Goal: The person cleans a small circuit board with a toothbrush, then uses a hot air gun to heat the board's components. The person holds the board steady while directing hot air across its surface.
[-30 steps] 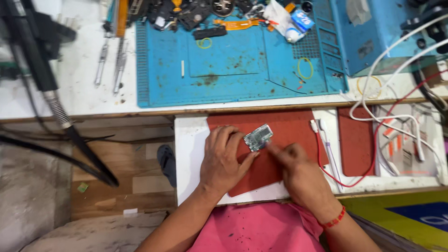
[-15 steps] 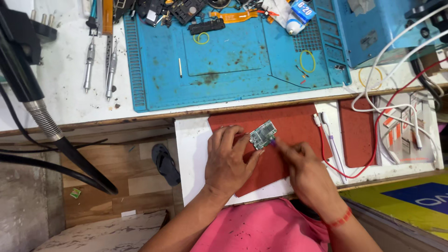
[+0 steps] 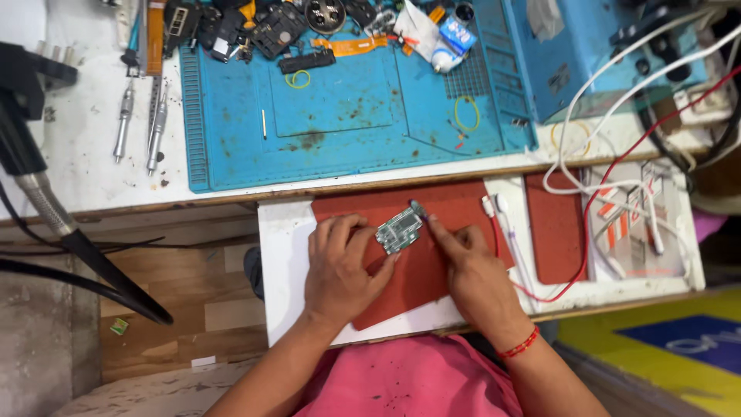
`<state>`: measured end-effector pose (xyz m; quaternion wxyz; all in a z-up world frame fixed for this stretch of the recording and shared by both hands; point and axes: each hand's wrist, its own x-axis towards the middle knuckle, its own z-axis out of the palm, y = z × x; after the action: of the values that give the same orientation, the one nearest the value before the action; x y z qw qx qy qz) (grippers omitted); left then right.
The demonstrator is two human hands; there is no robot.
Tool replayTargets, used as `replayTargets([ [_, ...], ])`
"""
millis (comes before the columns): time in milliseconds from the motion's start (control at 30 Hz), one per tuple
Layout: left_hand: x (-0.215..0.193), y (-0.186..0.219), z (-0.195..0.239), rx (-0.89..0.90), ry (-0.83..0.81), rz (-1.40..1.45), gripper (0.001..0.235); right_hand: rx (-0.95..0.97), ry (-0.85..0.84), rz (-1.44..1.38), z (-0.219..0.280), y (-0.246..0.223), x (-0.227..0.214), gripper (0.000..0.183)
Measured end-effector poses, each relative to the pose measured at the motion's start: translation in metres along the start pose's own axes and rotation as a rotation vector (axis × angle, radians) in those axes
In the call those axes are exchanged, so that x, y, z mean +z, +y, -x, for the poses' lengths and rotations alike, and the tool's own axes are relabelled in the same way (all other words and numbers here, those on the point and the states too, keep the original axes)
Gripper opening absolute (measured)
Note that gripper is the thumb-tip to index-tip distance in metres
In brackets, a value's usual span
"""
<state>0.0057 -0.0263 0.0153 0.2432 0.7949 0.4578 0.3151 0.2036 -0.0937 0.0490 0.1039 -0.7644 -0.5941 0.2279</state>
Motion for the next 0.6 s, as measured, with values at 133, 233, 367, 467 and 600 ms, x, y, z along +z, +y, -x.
replayTargets([
  [133,0.001,0.0,0.002,0.006,-0.001,-0.028,0.044,-0.201,-0.154,0.032,-0.003,0.009,-0.013,0.066],
  [233,0.008,-0.001,0.007,0.012,0.036,-0.04,0.045,-0.255,-0.128,0.039,-0.011,0.013,-0.01,0.064],
  [367,0.008,0.001,0.015,0.009,0.053,-0.077,0.05,-0.28,-0.145,0.094,-0.008,0.01,-0.004,0.058],
  [467,0.007,0.0,0.006,0.007,0.033,-0.08,0.051,-0.302,-0.131,0.111,-0.012,0.016,-0.006,0.063],
  [600,0.007,0.001,0.008,0.021,0.039,-0.067,0.046,-0.441,-0.049,-0.027,-0.01,0.027,-0.006,0.063],
])
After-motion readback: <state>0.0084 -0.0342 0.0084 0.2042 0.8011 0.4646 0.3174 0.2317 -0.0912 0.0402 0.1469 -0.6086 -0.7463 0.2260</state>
